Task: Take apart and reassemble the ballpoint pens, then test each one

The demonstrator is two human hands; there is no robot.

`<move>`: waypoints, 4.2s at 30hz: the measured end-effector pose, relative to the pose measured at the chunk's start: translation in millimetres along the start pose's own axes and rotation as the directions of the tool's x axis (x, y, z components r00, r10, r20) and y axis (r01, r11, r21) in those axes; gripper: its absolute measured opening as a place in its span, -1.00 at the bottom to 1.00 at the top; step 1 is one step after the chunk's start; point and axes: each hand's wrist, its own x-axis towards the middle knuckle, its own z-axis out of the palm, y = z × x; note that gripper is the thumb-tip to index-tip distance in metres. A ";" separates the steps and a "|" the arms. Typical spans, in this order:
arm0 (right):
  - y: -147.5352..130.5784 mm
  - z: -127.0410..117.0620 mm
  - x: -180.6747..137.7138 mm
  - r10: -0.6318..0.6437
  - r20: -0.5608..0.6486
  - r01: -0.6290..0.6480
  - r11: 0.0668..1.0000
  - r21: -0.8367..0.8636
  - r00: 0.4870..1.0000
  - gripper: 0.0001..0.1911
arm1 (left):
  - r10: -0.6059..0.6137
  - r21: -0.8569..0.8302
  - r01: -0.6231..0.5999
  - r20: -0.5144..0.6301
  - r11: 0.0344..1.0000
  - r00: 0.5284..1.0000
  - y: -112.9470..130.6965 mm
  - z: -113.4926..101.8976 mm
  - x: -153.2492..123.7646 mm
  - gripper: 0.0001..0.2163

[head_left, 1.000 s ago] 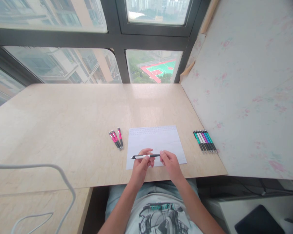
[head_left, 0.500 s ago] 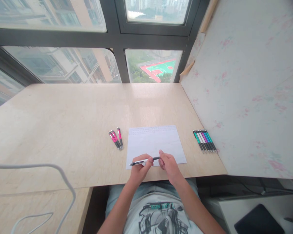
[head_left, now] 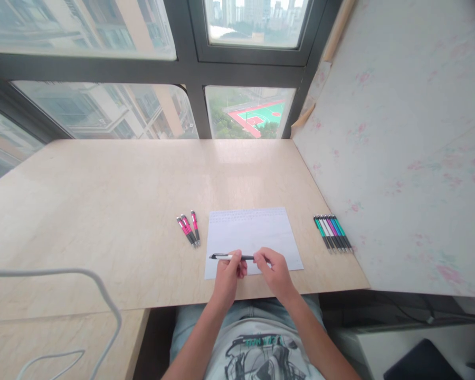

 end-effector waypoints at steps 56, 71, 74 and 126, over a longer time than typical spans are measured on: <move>11.4 -7.5 0.8 0.092 -0.046 -0.087 0.992 0.089 0.995 -0.91 | 0.014 -0.291 0.003 0.057 0.957 0.998 -10.4 -10.1 7.3 -0.81; 19.5 -9.9 -5.0 0.192 -0.096 -0.176 0.972 0.154 0.977 -0.76 | -0.017 -0.365 0.035 0.052 0.930 0.998 -7.9 -11.2 7.7 -0.80; 20.8 -11.8 -6.1 0.210 -0.124 -0.188 0.968 0.167 0.970 -0.75 | -0.019 -0.379 0.036 0.048 0.925 0.999 -7.3 -11.4 7.5 -0.80; -0.3 -3.1 29.2 0.105 0.108 -0.111 0.992 0.051 0.989 -0.81 | -0.021 -0.368 0.000 -0.053 0.930 0.998 -3.2 -12.6 7.2 -0.76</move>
